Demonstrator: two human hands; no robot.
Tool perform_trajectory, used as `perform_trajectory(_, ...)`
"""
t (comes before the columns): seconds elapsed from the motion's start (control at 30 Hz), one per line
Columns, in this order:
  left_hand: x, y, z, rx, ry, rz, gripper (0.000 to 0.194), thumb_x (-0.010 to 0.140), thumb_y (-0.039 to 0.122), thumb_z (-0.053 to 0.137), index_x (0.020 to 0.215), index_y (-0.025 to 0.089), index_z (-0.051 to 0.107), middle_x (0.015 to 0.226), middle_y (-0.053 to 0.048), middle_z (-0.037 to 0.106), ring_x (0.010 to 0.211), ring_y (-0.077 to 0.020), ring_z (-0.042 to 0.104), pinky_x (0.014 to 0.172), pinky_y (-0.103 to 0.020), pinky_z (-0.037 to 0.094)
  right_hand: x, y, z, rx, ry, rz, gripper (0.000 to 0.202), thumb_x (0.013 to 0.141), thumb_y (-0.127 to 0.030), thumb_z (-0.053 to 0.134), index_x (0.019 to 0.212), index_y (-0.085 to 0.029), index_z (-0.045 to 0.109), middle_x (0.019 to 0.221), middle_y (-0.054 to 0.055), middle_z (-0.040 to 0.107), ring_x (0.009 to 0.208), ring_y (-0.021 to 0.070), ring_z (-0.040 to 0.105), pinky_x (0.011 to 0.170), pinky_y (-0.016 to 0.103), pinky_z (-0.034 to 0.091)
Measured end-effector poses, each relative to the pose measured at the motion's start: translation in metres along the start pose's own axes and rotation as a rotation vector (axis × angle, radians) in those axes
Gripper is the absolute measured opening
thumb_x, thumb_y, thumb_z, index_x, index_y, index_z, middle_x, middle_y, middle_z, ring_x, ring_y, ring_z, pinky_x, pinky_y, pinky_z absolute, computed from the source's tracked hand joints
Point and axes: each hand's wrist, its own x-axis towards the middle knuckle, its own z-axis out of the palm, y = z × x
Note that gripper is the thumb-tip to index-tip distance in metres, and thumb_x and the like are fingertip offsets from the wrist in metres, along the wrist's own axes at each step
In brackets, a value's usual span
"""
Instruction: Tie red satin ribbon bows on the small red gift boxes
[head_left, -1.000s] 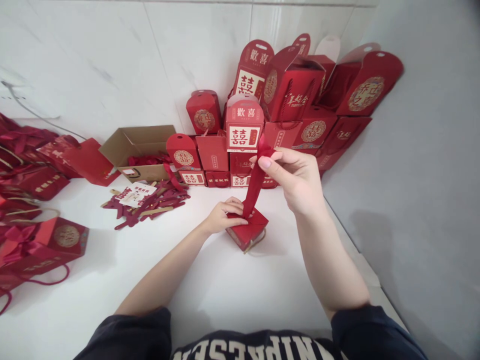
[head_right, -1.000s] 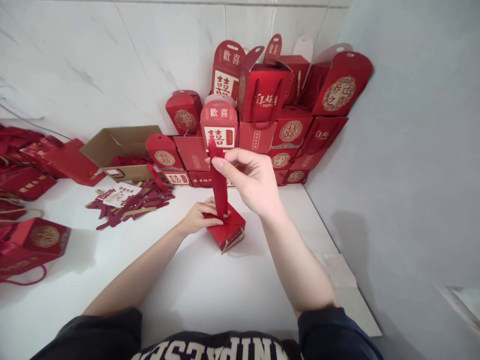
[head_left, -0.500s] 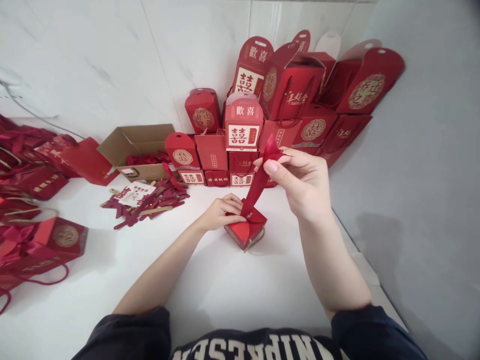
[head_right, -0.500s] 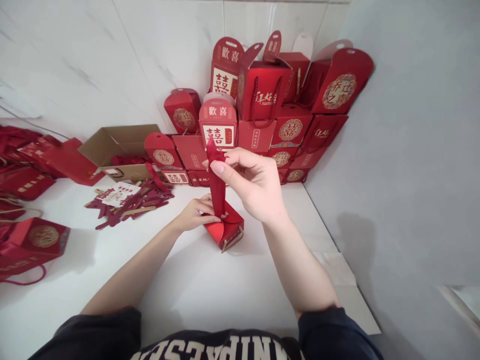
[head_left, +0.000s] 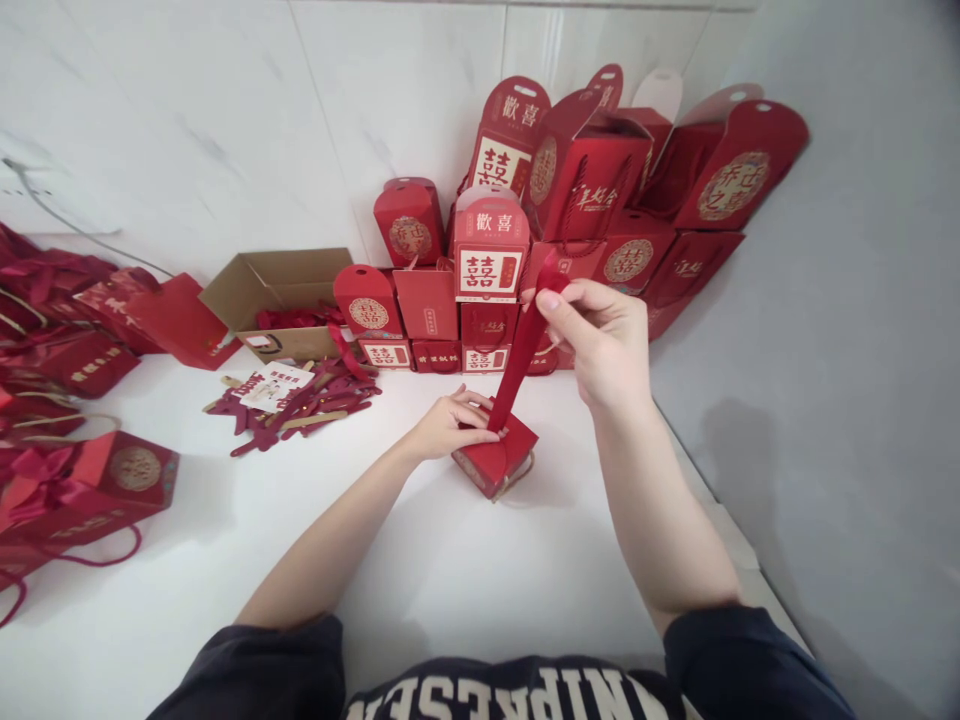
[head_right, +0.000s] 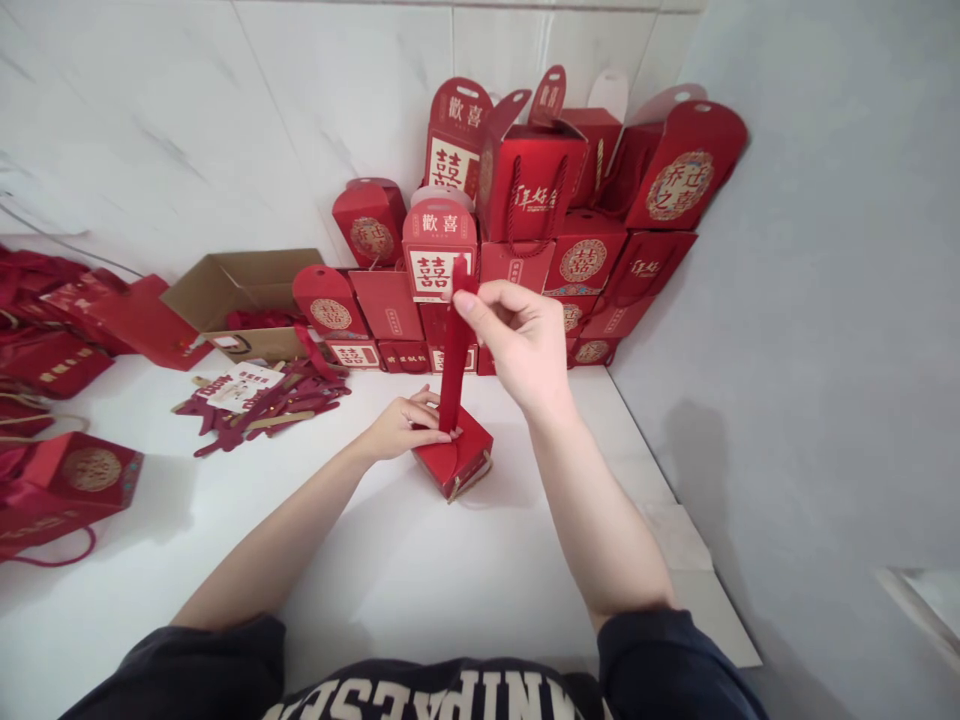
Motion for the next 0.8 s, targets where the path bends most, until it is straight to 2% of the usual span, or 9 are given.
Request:
perform_trajectory(0.13, 0.001, 0.0, 0.001, 0.01, 0.0, -0.032, 0.014, 0.075, 0.036, 0.072, 0.073, 0.023, 0.078, 0.075, -0.006, 0.073, 0.107, -0.0236, 0.058, 0.115, -0.05, 0.009, 0.009, 0.048, -0.02, 0.101, 0.075, 0.179, 0.026, 0.074, -0.045, 0.07, 0.084, -0.021, 0.065, 0.088, 0.0, 0.065, 0.068, 0.0098, 0.059, 0.061, 0.023, 0.049)
perform_trajectory(0.2, 0.001, -0.001, 0.001, -0.019, 0.013, -0.03, 0.015, 0.074, 0.036, 0.074, 0.072, 0.022, 0.078, 0.073, -0.007, 0.072, 0.106, -0.0238, 0.058, 0.113, -0.047, 0.02, -0.003, 0.067, -0.03, 0.014, 0.089, 0.266, 0.035, 0.073, -0.045, 0.07, 0.1, -0.025, 0.064, 0.1, 0.0, 0.064, 0.077, 0.0116, 0.062, 0.068, 0.026, 0.051)
perform_trajectory(0.27, 0.001, -0.003, 0.002, -0.073, 0.021, -0.025, 0.016, 0.074, 0.036, 0.074, 0.078, 0.021, 0.079, 0.076, -0.009, 0.072, 0.107, -0.024, 0.057, 0.104, -0.041, 0.035, -0.026, 0.078, -0.038, -0.196, 0.034, 0.303, 0.033, 0.076, -0.048, 0.065, 0.097, -0.022, 0.066, 0.093, 0.002, 0.065, 0.08, 0.0148, 0.061, 0.073, 0.03, 0.05)
perform_trajectory(0.33, 0.001, -0.005, 0.003, -0.118, 0.026, -0.023, 0.02, 0.074, 0.036, 0.074, 0.084, 0.019, 0.079, 0.08, -0.011, 0.071, 0.107, -0.024, 0.056, 0.095, -0.037, 0.044, -0.055, 0.082, -0.042, -0.364, -0.091, 0.295, 0.03, 0.081, -0.048, 0.06, 0.079, -0.019, 0.071, 0.089, 0.006, 0.066, 0.09, 0.019, 0.06, 0.083, 0.035, 0.048)
perform_trajectory(0.37, 0.001, -0.006, 0.003, -0.129, 0.032, -0.023, 0.021, 0.074, 0.036, 0.074, 0.084, 0.019, 0.079, 0.081, -0.012, 0.071, 0.107, -0.0238, 0.056, 0.093, -0.036, 0.046, -0.068, 0.082, -0.042, -0.38, -0.175, 0.308, 0.031, 0.083, -0.046, 0.058, 0.074, -0.019, 0.072, 0.095, 0.008, 0.066, 0.097, 0.0208, 0.06, 0.089, 0.036, 0.046)
perform_trajectory(0.47, 0.001, -0.009, 0.003, -0.136, 0.037, -0.02, 0.018, 0.074, 0.033, 0.075, 0.084, 0.019, 0.079, 0.083, -0.012, 0.071, 0.107, -0.0232, 0.057, 0.094, -0.035, 0.046, -0.097, 0.081, -0.04, -0.351, -0.284, 0.369, 0.029, 0.085, -0.043, 0.058, 0.073, -0.021, 0.074, 0.118, 0.01, 0.061, 0.115, 0.0234, 0.055, 0.101, 0.039, 0.039)
perform_trajectory(0.57, 0.001, -0.01, 0.003, -0.139, 0.025, -0.028, 0.018, 0.075, 0.032, 0.074, 0.087, 0.02, 0.078, 0.083, -0.011, 0.072, 0.109, -0.0231, 0.056, 0.096, -0.036, 0.045, -0.107, 0.084, -0.038, -0.284, -0.273, 0.382, 0.021, 0.083, -0.041, 0.061, 0.083, -0.024, 0.075, 0.133, 0.009, 0.054, 0.127, 0.0241, 0.047, 0.108, 0.041, 0.032)
perform_trajectory(0.7, 0.001, -0.011, 0.002, -0.13, 0.032, -0.036, 0.02, 0.074, 0.034, 0.074, 0.088, 0.02, 0.078, 0.081, -0.011, 0.073, 0.109, -0.0234, 0.056, 0.097, -0.038, 0.045, -0.111, 0.093, -0.035, -0.189, -0.177, 0.421, 0.022, 0.08, -0.041, 0.064, 0.093, -0.025, 0.071, 0.137, 0.009, 0.05, 0.123, 0.0242, 0.051, 0.098, 0.04, 0.043)
perform_trajectory(0.8, 0.001, -0.012, 0.002, -0.116, 0.024, -0.029, 0.018, 0.074, 0.035, 0.074, 0.083, 0.02, 0.078, 0.077, -0.011, 0.072, 0.109, -0.0238, 0.056, 0.095, -0.038, 0.045, -0.112, 0.095, -0.03, -0.208, -0.232, 0.417, 0.023, 0.079, -0.04, 0.065, 0.097, -0.026, 0.072, 0.138, 0.008, 0.051, 0.128, 0.0243, 0.046, 0.106, 0.04, 0.036)
